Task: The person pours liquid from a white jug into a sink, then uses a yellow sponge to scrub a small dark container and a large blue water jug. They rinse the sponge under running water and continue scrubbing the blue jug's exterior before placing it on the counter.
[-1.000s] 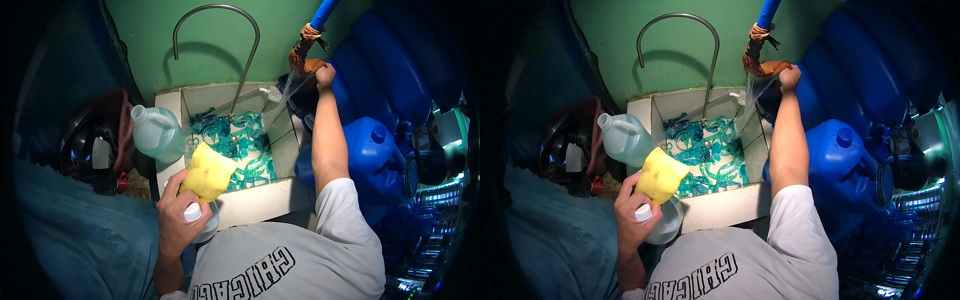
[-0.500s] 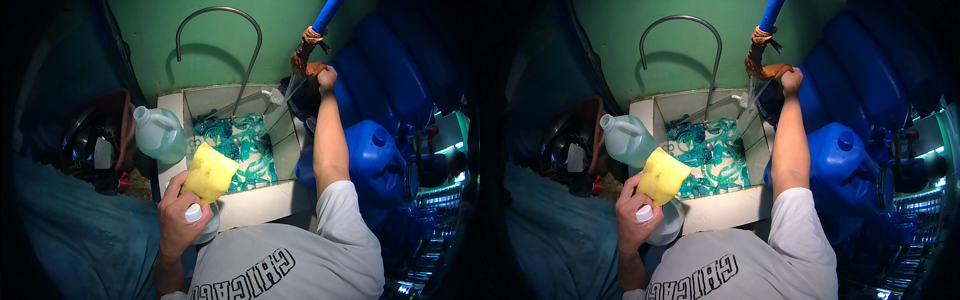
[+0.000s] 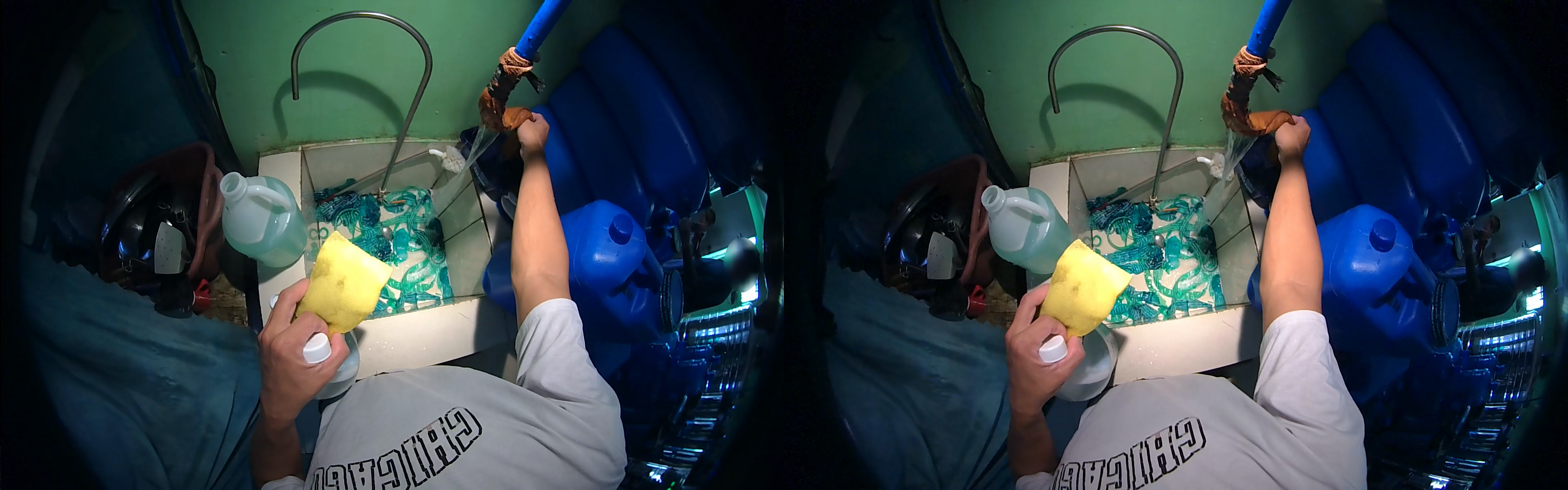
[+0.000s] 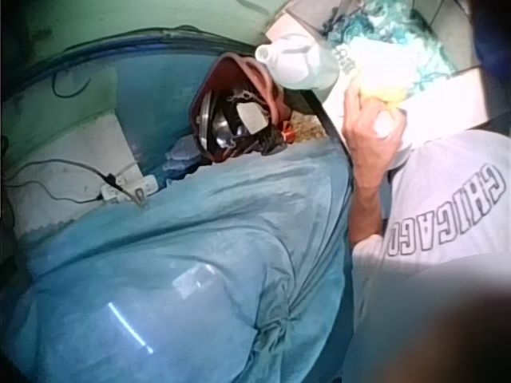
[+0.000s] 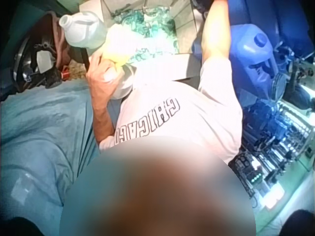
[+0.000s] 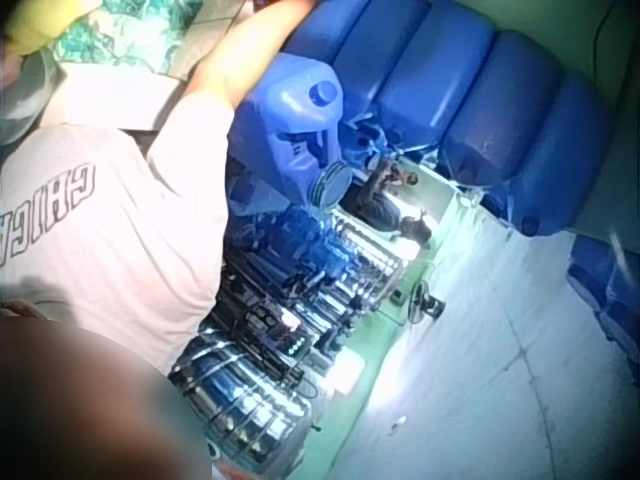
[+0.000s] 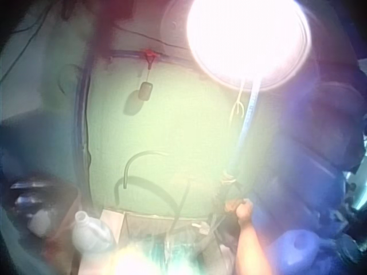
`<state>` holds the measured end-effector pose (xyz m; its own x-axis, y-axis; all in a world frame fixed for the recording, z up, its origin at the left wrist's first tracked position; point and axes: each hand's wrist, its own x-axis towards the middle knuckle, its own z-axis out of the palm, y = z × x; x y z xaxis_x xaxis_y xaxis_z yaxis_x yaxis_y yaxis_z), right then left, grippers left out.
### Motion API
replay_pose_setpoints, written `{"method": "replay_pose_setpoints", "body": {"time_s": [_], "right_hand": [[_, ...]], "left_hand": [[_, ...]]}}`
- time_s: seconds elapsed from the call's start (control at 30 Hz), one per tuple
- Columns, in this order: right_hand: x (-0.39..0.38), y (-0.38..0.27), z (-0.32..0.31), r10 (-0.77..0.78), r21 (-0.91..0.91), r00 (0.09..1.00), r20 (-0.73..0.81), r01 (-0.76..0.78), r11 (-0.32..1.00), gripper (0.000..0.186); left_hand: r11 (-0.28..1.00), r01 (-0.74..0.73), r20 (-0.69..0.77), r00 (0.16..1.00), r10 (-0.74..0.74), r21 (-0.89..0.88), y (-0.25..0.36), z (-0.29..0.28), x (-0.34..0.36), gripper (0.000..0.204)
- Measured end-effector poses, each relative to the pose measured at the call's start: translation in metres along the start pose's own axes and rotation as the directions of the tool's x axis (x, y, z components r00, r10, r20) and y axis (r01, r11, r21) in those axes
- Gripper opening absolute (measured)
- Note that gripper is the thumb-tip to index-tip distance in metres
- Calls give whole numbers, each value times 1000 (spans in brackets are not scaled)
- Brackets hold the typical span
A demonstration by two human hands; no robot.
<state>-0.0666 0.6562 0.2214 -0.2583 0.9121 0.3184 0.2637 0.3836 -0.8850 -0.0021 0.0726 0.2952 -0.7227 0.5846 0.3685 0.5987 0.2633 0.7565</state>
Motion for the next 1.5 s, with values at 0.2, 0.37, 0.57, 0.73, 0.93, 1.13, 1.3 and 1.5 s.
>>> {"method": "replay_pose_setpoints", "body": {"time_s": [0.2, 0.37, 0.57, 0.73, 0.93, 1.13, 1.3, 1.5], "right_hand": [[1, -3, -4, 19, -40, 999, 40, -18, 999, 33], [-4, -6, -5, 6, -17, 1000, 15, -6, 1000, 33], [0, 0, -2, -4, -16, 1000, 6, 4, 1000, 35], [1, 3, -1, 10, -18, 1000, -14, -10, 1000, 34], [3, 18, 2, -23, -61, 1000, -6, 22, 998, 29], [-43, 50, 10, -145, -65, 980, 140, 155, 986, 21], [-159, 62, 20, 260, 207, 894, 364, -350, 914, 26], [-269, 63, 24, 367, 295, 484, 794, -835, 464, 86]], "left_hand": [[1000, -12, -3, 1000, 12, 2, 0, 0, 0, 19], [1000, -6, -1, 1000, 6, 3, 0, 0, 0, 19], [1000, -3, -5, 1000, 3, -2, 1, 0, 0, 18], [1000, -4, -5, 1000, 4, -3, 0, 0, 0, 19], [1000, 2, -7, 1000, -2, 0, -1, 0, 0, 19], [1000, -4, -24, 1000, 4, -19, -1, 2, 1, 19], [1000, 3, -19, 1000, -3, -2, 1, 0, 1, 19], [1000, 22, -8, 1000, -22, -11, 3, 0, 2, 18]]}}
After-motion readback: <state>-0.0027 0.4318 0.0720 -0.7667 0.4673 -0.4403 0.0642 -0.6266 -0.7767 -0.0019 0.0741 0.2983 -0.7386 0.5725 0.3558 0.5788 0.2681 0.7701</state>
